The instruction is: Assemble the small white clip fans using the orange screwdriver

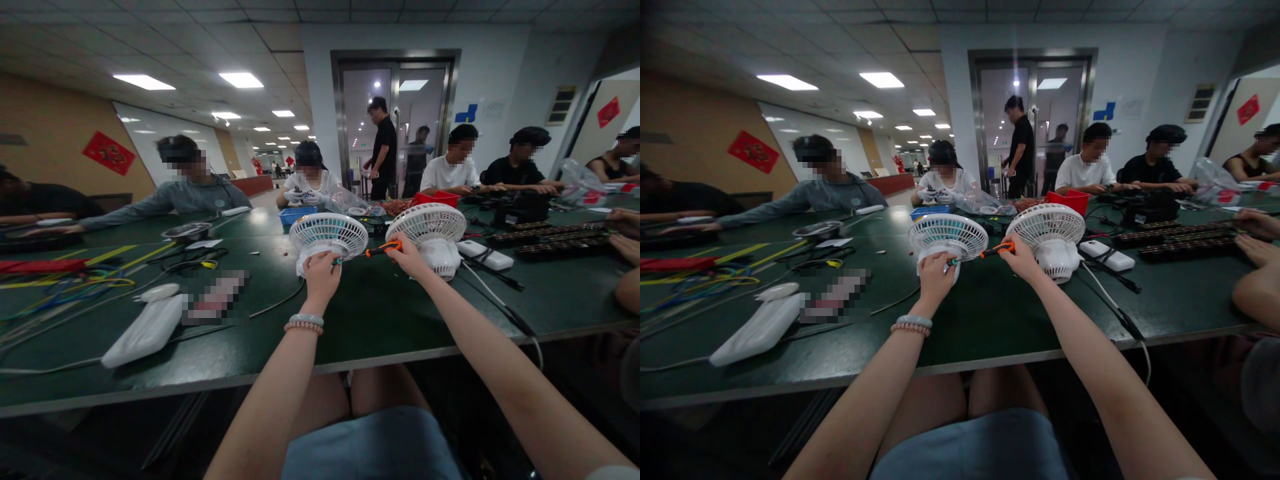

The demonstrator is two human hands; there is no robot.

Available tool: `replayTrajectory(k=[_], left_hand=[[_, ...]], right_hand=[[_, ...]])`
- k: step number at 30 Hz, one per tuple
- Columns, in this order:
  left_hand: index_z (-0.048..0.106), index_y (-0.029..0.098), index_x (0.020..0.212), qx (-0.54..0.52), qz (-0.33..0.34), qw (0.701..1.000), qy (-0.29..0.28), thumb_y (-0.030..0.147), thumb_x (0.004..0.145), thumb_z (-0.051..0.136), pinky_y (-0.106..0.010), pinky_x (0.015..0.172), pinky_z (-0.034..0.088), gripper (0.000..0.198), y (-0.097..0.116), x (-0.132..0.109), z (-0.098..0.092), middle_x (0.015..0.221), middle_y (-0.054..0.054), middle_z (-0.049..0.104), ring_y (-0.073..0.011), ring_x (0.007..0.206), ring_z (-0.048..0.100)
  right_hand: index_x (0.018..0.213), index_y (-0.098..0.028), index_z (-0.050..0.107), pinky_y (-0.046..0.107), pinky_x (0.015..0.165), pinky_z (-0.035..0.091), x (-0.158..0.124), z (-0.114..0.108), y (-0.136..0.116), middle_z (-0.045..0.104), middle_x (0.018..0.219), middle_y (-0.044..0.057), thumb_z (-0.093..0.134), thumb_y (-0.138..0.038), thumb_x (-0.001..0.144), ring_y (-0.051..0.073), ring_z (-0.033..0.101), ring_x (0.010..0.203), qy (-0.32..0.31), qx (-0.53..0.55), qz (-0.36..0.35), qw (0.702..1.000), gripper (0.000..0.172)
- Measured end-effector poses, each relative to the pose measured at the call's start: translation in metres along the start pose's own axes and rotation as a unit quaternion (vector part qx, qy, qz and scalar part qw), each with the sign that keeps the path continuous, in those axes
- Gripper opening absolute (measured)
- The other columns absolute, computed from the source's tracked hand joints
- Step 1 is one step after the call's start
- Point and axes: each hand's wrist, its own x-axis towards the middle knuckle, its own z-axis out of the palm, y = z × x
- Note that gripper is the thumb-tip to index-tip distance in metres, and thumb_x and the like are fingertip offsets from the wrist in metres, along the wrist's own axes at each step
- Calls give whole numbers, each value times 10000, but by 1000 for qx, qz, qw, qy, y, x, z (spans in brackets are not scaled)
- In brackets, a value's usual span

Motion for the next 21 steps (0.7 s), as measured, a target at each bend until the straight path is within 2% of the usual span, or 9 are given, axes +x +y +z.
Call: replayTrajectory(k=[8,15,21], left_hand=[[616,250,949,-4,2,1000,8,200,765,504,-412,953,294,221,-1,0,1,1027,-46,633,-215,1057,512],[621,260,953,0,0,1000,8,216,768,516,-411,956,296,217,-1,0,1,1033,-47,632,-215,1060,513],[627,259,945,0,-7,1000,5,214,765,521,-411,967,297,214,-1,0,1,1034,-53,633,-218,1066,515]], right_hand=[[857,-218,446,252,555,363,-1,0,-1,490,583,-59,505,-304,724,121,463,534,-8,6,-1,1000,169],[833,-219,437,247,536,365,-1,2,1,492,483,-76,459,-445,800,113,468,447,-19,11,10,1000,230],[805,-217,442,248,538,374,-1,1,1,497,462,-73,442,-484,811,116,479,434,-21,-7,13,1000,267]])
